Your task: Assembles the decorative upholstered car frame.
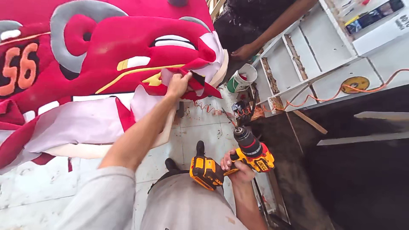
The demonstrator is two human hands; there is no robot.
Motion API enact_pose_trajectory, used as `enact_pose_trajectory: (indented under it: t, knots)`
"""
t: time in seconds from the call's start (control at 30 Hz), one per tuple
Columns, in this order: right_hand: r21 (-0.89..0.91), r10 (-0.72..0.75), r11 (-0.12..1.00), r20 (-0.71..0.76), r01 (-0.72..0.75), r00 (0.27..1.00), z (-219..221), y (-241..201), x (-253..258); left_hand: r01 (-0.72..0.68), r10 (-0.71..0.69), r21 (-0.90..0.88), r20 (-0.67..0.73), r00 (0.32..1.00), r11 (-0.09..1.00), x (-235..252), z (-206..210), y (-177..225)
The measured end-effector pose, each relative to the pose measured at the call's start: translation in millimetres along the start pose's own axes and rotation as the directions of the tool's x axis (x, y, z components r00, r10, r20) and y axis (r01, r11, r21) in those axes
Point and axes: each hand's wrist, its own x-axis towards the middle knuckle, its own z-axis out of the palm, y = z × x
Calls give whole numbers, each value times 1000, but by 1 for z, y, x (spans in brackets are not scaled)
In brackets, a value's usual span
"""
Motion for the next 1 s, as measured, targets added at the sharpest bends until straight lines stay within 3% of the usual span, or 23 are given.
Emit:
enact_pose_trajectory:
  t: [0.03, 0.1, 0.17, 0.23, 0.4, 0.73, 0.87, 1.0]
  knots:
    - [-17, 10, 1000, -1, -10, 1000, -1, -3, 2, -214, 197, 202, 99, 975, 956, -3, -8, -4]
    - [-51, 24, 998, -7, -24, 1000, -3, -5, 8, -614, 524, 496, 327, 787, 614, -7, -21, -17]
    - [-110, 43, 993, -39, -47, 998, -4, -6, 15, -741, 620, 581, 455, 639, 337, 5, -33, -35]
    - [-173, 63, 982, -68, -74, 996, -7, -8, 29, -791, 652, 559, 508, 563, 247, 19, -43, -42]
    - [-332, 102, 934, -107, -132, 989, -24, 0, 70, -879, 708, 437, 559, 431, 190, 49, -53, -36]
    - [-644, 69, 740, -215, -195, 974, -47, 7, 130, -872, 675, 302, 551, 490, 386, 88, -54, -33]
    - [-739, 93, 626, -247, -249, 965, -44, -7, 148, -820, 630, 285, 532, 566, 496, 89, -57, -32]
    - [-807, 125, 523, -247, -275, 961, -42, -18, 164, -796, 598, 306, 534, 598, 522, 89, -58, -29]
